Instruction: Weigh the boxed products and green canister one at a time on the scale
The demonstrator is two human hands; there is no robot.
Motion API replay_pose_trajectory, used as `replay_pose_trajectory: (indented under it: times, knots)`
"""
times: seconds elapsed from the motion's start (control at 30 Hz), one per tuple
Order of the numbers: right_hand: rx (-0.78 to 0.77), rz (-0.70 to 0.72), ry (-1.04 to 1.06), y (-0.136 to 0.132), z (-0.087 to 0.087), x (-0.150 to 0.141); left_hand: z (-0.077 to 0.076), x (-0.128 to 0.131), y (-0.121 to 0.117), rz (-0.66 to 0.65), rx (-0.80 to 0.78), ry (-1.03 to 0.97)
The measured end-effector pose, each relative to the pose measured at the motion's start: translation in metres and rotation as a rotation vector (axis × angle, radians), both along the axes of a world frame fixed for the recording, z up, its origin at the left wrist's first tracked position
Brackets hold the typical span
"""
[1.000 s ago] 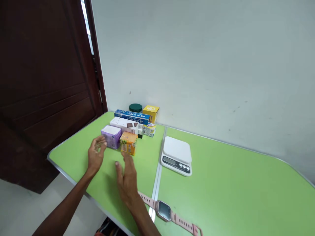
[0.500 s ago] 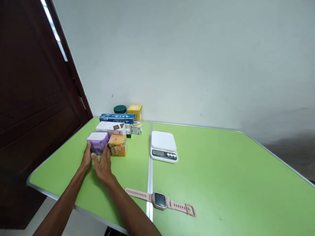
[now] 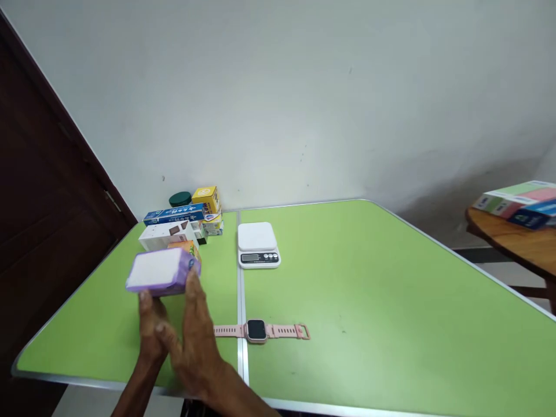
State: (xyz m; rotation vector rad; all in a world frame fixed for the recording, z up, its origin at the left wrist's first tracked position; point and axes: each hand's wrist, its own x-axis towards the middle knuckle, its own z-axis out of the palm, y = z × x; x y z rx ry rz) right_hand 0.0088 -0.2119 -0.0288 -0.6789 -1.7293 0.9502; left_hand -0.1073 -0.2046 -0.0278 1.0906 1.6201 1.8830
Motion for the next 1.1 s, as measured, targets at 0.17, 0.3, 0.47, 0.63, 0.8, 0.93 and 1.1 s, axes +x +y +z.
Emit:
replay_pose_trajectory:
  times: [0.17,0.3,0.47,0.63,0.8,0.93,1.1]
  knots:
    - [-0.023,-0.321,0.062,0.077,0.016,0.064,0.026,0.081,0.081,-0.243,0.03,0.083]
    - [-0.056,-0.435,0.063,0.138,0.017,0.108,0.025,0.121,0.133,-0.439,0.106,0.115]
    - [-0.099,-0.428,0.04,0.175,-0.001,0.128,0.005,0.129,0.168,-0.422,0.048,0.194]
    - [-0.164,-0.438,0.056,0.186,-0.025,0.137,-0.019,0.108,0.174,-0.387,-0.038,0.24]
    - [-0.254,-0.651,0.092,0.194,-0.046,0.176,-0.045,0.072,0.162,-0.305,-0.175,0.169]
    - [-0.191,-0.75,-0.066,0.2,-0.064,0.195,-0.055,0.057,0.156,-0.279,-0.196,0.107]
    - [-0.181,-0.755,-0.075,0.204,-0.074,0.192,-0.054,0.057,0.154,-0.27,-0.185,0.102]
